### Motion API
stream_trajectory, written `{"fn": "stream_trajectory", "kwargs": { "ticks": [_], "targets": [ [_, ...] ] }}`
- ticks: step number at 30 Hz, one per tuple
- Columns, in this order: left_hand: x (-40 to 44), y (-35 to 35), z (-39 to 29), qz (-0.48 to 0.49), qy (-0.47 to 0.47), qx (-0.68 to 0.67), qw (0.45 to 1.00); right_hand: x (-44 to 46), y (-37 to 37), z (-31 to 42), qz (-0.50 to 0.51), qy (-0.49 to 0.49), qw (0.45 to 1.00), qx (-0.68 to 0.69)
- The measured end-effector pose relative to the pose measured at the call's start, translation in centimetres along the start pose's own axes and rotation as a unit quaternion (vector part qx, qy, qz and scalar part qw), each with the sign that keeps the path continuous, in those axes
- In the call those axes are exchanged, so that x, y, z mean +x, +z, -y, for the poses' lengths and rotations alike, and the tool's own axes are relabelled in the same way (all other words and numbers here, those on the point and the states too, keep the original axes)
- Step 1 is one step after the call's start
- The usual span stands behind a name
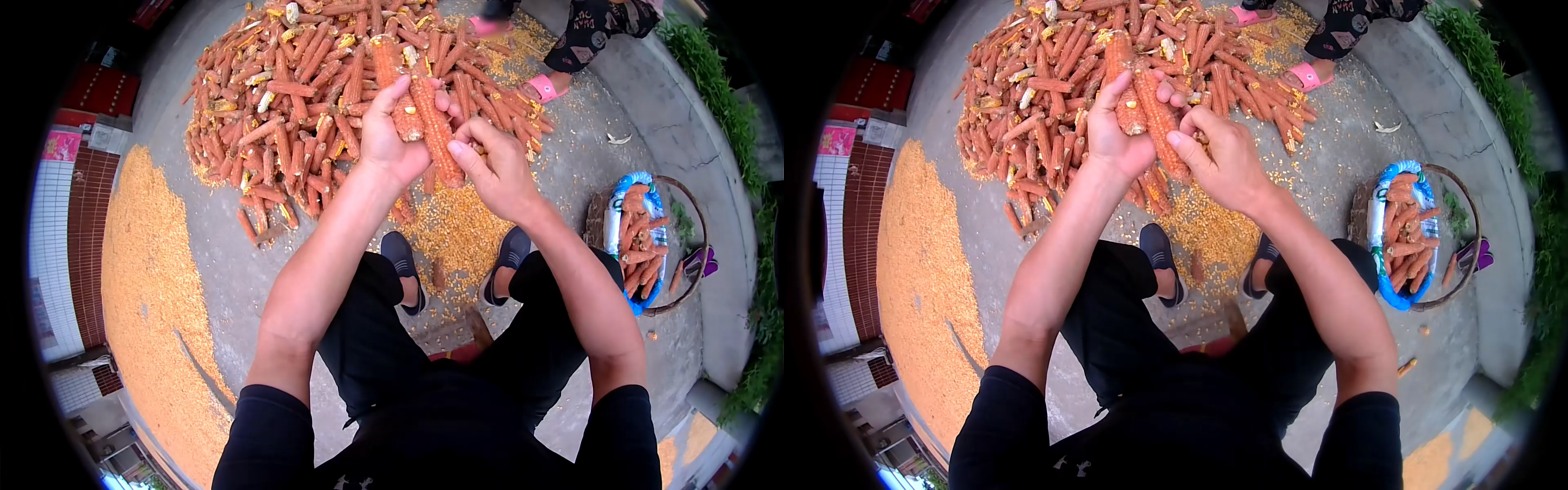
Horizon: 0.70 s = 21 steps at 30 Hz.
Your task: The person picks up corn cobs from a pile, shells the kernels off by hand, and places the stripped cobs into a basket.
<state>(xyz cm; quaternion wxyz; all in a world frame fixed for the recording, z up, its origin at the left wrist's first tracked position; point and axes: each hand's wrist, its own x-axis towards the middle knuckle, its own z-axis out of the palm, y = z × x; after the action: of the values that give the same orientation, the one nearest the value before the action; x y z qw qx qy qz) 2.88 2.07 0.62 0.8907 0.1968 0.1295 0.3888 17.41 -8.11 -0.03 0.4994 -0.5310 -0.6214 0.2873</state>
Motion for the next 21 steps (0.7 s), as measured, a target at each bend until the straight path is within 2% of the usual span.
{"fn": "stream_trajectory", "kwargs": {
  "ticks": [2,8,11,14,17,18,21],
  "targets": [
    [0.0,-0.1,-0.3,0.012,-0.009,-0.028,0.999,0.1,0.0,0.1,0.013,-0.034,0.999,-0.038],
    [-0.3,-0.2,-0.4,0.053,-0.019,-0.034,0.998,0.2,-0.1,0.5,0.008,-0.059,0.996,-0.061],
    [-0.2,-0.1,-0.6,0.056,-0.007,0.019,0.998,0.8,-0.6,0.5,-0.05,-0.1,0.99,-0.086],
    [-0.2,0.0,-0.6,0.056,-0.009,0.093,0.994,0.7,-1.6,2.0,-0.077,-0.088,0.983,-0.145],
    [-0.4,0.9,0.6,-0.003,-0.004,0.15,0.989,0.6,-0.9,2.7,-0.089,-0.153,0.979,-0.105],
    [-0.6,1.6,1.6,-0.067,0.016,0.153,0.986,0.6,-0.7,2.4,-0.085,-0.16,0.977,-0.114],
    [-0.4,1.2,2.4,-0.054,0.047,0.194,0.978,0.7,-0.5,1.7,-0.062,-0.164,0.974,-0.141]
  ]
}}
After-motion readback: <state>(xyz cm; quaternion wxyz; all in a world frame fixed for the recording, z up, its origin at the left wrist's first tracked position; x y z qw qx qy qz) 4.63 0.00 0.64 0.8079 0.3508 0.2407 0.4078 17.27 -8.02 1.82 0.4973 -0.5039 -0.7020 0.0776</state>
